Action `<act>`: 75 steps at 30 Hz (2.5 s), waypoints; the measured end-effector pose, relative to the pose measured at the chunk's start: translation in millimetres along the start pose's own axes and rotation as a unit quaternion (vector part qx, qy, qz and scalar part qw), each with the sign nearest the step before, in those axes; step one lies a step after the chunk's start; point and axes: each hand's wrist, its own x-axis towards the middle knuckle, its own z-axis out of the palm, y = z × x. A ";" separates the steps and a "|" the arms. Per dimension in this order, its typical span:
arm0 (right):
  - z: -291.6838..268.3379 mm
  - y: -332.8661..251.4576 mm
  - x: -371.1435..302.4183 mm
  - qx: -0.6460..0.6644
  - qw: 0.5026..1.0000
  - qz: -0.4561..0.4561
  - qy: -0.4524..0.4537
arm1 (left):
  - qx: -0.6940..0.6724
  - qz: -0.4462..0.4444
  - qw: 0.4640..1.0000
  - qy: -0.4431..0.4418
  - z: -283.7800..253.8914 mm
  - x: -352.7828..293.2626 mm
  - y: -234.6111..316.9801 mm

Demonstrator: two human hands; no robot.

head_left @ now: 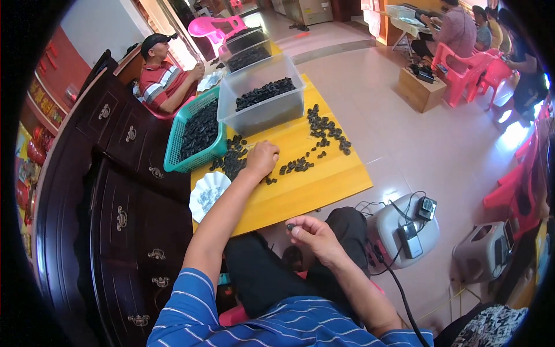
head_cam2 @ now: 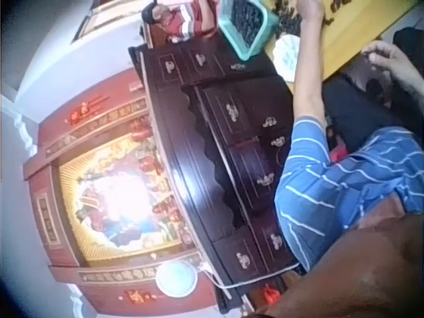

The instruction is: Assembling small black components by manually inserting clear plastic pins.

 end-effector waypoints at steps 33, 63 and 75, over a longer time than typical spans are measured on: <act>15.8 5.6 -5.1 -0.105 0.994 -0.035 0.002 | -0.680 -0.190 0.698 -0.116 -110.1 -204.6 81.5; 24.4 15.3 -7.9 -0.225 0.970 -0.084 0.024 | -0.582 -0.122 0.792 -0.138 -105.2 -205.4 89.1; 16.7 9.7 -2.6 0.114 0.992 0.045 -0.040 | -0.290 0.037 0.955 0.052 -126.9 -195.5 119.8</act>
